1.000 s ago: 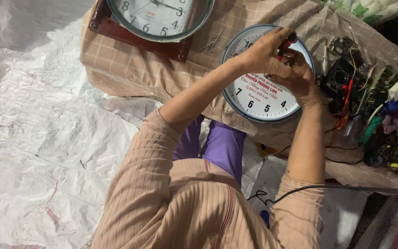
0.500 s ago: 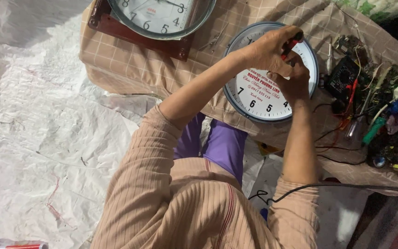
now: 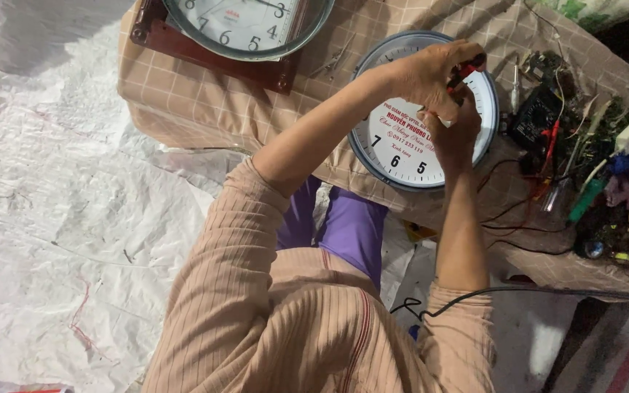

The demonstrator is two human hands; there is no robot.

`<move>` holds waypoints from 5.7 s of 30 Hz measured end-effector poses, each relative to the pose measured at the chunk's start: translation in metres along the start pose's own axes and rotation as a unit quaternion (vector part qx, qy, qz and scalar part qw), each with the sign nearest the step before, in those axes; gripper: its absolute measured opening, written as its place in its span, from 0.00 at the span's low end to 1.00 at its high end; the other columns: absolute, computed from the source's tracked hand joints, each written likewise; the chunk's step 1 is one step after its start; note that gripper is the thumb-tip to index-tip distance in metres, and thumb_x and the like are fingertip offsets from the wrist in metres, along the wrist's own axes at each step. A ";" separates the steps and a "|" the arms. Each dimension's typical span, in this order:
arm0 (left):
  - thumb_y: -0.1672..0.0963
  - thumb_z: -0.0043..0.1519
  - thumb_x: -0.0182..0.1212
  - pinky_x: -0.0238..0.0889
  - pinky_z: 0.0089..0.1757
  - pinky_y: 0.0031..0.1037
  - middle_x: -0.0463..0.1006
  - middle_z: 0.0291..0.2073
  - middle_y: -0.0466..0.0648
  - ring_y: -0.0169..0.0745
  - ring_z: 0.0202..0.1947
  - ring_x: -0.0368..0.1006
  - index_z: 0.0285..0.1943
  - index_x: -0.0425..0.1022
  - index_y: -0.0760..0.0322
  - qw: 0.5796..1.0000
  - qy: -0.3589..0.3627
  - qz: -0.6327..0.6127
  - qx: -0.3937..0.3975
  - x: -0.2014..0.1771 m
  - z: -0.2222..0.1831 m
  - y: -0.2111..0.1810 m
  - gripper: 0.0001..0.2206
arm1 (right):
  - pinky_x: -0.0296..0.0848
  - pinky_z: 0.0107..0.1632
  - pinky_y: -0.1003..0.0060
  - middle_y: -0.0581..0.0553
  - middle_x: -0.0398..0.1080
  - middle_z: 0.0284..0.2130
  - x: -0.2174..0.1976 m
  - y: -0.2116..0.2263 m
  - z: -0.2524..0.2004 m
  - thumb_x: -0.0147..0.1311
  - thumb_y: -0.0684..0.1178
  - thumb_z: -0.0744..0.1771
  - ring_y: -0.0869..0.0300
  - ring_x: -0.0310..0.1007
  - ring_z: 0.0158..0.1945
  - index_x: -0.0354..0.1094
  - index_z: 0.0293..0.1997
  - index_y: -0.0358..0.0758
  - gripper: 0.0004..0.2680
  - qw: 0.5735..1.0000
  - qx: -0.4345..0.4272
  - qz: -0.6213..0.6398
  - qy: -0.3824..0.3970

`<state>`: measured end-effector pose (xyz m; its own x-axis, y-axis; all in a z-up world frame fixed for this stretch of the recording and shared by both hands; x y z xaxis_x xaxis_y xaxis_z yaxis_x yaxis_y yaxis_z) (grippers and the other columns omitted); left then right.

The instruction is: The person is reassembling a round wall clock by carefully attaching the hour, minute, and second hands to the central spindle.

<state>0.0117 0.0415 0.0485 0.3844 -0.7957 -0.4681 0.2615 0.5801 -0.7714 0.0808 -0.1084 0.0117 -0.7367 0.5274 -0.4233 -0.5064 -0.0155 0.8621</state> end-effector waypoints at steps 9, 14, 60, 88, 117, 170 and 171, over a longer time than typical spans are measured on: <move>0.54 0.40 0.77 0.78 0.28 0.28 0.81 0.36 0.44 0.43 0.32 0.79 0.51 0.73 0.60 0.999 0.009 -0.027 0.019 -0.005 0.002 0.009 0.28 | 0.71 0.45 0.61 0.38 0.72 0.43 0.011 0.008 -0.003 0.56 0.38 0.63 0.55 0.70 0.37 0.61 0.62 0.28 0.20 0.997 -0.048 -0.039 -0.037; 0.58 0.40 0.72 0.73 0.22 0.23 0.82 0.34 0.45 0.39 0.26 0.77 0.53 0.73 0.61 0.993 0.059 -0.084 -0.054 -0.018 -0.001 -0.008 0.28 | 0.72 0.47 0.62 0.36 0.69 0.51 0.017 0.007 -0.003 0.54 0.35 0.63 0.54 0.68 0.44 0.58 0.66 0.29 0.22 0.997 -0.060 -0.005 -0.040; 0.57 0.66 0.60 0.68 0.54 0.33 0.74 0.56 0.56 0.50 0.54 0.73 0.60 0.73 0.73 0.916 -0.356 0.035 -0.184 0.011 -0.181 0.042 0.16 | 0.77 0.36 0.66 0.48 0.74 0.29 -0.219 -0.067 -0.158 0.58 0.43 0.70 0.61 0.77 0.33 0.71 0.51 0.38 0.06 0.821 0.138 0.301 -0.465; 0.55 0.67 0.60 0.70 0.49 0.31 0.76 0.51 0.56 0.46 0.49 0.74 0.55 0.76 0.72 0.911 -0.363 0.047 -0.189 0.007 -0.183 0.049 0.14 | 0.77 0.32 0.71 0.53 0.72 0.47 -0.219 -0.095 -0.063 0.72 0.36 0.64 0.64 0.74 0.36 0.83 0.51 0.53 0.14 0.756 -0.221 -0.604 -0.121; 0.56 0.67 0.60 0.71 0.51 0.28 0.75 0.51 0.53 0.44 0.49 0.76 0.57 0.74 0.72 0.913 -0.356 0.018 -0.197 0.008 -0.180 0.043 0.14 | 0.50 0.72 0.46 0.40 0.81 0.49 -0.260 -0.173 -0.094 0.49 0.38 0.67 0.43 0.72 0.62 0.81 0.67 0.47 0.21 0.803 -0.045 -0.594 0.021; 0.62 0.60 0.56 0.71 0.52 0.42 0.77 0.49 0.52 0.58 0.52 0.76 0.59 0.75 0.59 0.862 -0.477 0.105 -0.138 0.024 -0.192 0.069 0.17 | 0.71 0.53 0.53 0.39 0.69 0.52 -0.012 -0.054 -0.136 0.52 0.43 0.72 0.46 0.70 0.54 0.75 0.53 0.34 0.07 0.920 -0.148 -0.284 -0.225; 0.63 0.58 0.56 0.72 0.50 0.40 0.78 0.47 0.51 0.57 0.49 0.77 0.57 0.75 0.59 0.859 -0.479 0.117 -0.135 0.024 -0.192 0.065 0.18 | 0.72 0.53 0.53 0.37 0.68 0.53 -0.009 -0.053 -0.137 0.51 0.43 0.73 0.45 0.69 0.54 0.75 0.53 0.33 0.07 0.920 -0.147 -0.278 -0.234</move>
<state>-0.1317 0.0265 -0.0953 0.9849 -0.0792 -0.1539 -0.0874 0.5400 -0.8371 0.0529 -0.2288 -0.0682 -0.0877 0.8299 -0.5510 -0.8971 0.1747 0.4058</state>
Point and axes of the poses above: each hand's wrist, its own z-axis towards the middle knuckle, its own x-axis out of the palm, y = z × x, the point moved 2 cm from there along z, towards the middle knuckle
